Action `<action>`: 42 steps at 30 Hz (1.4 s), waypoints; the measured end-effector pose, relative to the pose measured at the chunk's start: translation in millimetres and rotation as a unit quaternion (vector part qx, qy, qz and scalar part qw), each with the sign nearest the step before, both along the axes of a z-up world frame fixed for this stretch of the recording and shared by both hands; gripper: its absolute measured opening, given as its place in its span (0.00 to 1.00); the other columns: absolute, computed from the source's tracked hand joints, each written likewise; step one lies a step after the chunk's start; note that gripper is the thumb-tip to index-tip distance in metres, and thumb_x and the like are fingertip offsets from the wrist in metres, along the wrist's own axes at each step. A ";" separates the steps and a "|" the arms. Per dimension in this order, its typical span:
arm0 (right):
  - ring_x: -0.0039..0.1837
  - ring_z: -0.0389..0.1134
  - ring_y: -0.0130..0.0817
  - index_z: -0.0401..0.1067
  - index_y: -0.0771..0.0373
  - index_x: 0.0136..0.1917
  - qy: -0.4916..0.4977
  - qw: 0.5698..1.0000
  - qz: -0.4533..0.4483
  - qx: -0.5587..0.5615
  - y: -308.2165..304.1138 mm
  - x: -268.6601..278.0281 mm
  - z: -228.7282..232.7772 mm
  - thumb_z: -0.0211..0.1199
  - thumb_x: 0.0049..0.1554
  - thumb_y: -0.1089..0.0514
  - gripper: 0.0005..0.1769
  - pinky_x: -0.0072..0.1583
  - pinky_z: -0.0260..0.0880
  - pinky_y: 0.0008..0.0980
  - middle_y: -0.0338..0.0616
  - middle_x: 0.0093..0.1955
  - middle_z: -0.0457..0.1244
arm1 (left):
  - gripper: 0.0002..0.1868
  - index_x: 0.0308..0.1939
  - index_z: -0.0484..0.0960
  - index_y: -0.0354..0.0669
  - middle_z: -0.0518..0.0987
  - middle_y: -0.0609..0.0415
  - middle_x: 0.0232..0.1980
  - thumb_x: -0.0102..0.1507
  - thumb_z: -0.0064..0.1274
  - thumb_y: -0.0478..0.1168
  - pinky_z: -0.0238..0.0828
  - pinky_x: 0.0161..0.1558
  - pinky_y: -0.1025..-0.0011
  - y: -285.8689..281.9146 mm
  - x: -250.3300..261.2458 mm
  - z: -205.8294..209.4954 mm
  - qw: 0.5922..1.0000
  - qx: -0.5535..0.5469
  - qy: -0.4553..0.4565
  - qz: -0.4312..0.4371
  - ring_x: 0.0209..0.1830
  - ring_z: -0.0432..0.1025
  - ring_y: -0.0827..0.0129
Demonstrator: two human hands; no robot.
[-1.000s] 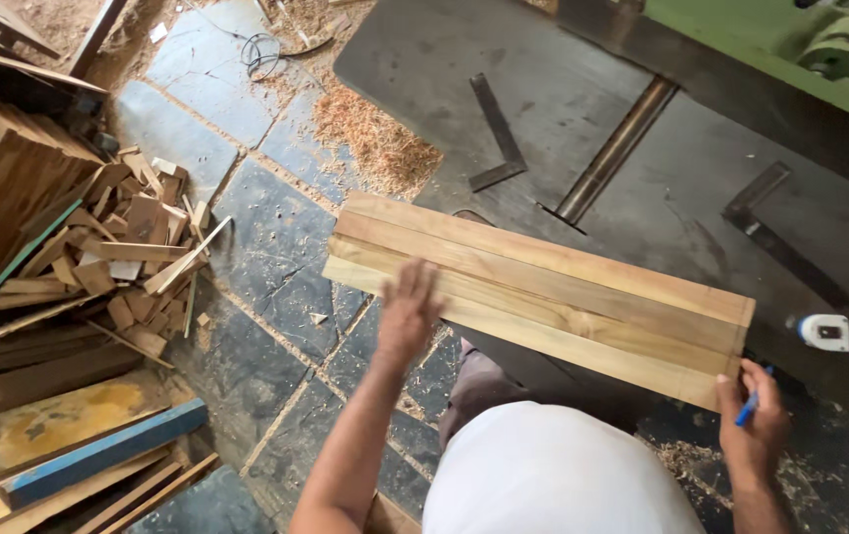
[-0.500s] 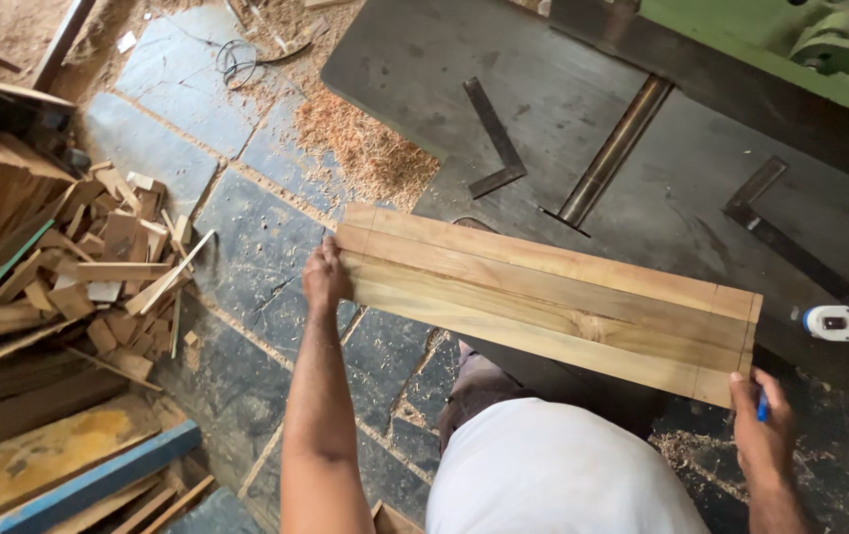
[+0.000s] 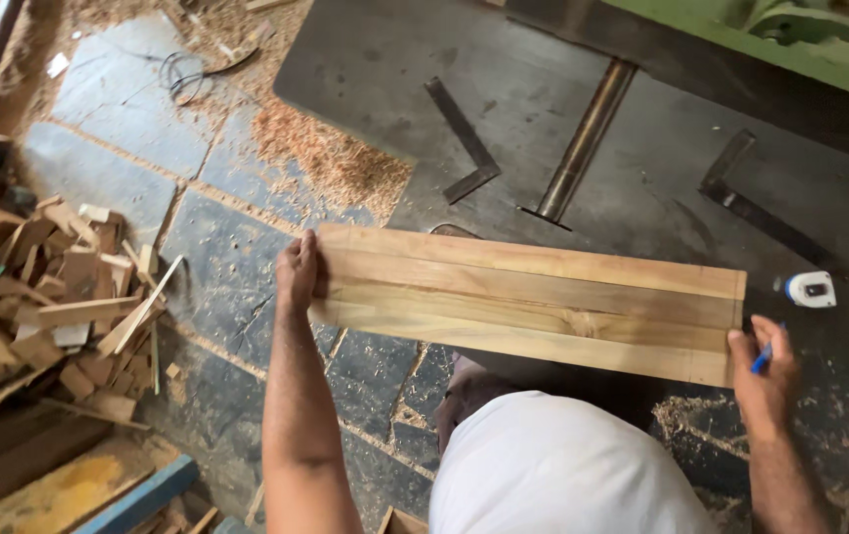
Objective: The person measures and marks a wooden plank on a table saw using a tape measure, a square ruler, and a blue pen. They draw straight lines across the wood to prepare it for cutting, then flip the plank to mark the other side.
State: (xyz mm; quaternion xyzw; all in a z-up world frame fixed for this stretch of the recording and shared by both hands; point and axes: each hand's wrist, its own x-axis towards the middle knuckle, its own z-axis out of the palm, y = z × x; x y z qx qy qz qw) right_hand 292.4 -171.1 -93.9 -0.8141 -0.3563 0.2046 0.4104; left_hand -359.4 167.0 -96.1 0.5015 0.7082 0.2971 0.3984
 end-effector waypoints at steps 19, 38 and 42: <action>0.63 0.66 0.41 0.71 0.60 0.72 0.090 0.984 -0.068 -0.138 59.7 24.8 -5.9 0.68 0.62 0.52 0.27 0.63 0.66 0.38 0.54 0.63 0.66 | 0.25 0.45 0.85 0.37 0.81 0.52 0.32 0.71 0.45 0.56 0.72 0.36 0.66 8.8 32.3 47.3 0.995 -0.087 0.046 -0.020 0.31 0.72 0.70; 0.54 0.67 0.28 0.72 0.67 0.68 0.097 0.990 -0.080 -0.061 57.1 23.4 -24.3 0.70 0.63 0.56 0.24 0.56 0.68 0.28 0.44 0.54 0.68 | 0.25 0.52 0.85 0.32 0.76 0.52 0.30 0.74 0.46 0.53 0.66 0.32 0.66 11.2 21.6 26.1 0.994 -0.105 -0.023 -0.024 0.27 0.67 0.70; 0.55 0.67 0.29 0.73 0.67 0.69 0.097 0.990 -0.084 -0.059 58.1 16.8 -17.6 0.69 0.64 0.56 0.23 0.56 0.68 0.29 0.44 0.55 0.68 | 0.24 0.56 0.83 0.35 0.81 0.54 0.36 0.72 0.46 0.53 0.71 0.40 0.68 12.5 24.3 32.1 0.996 -0.084 0.005 -0.031 0.34 0.72 0.72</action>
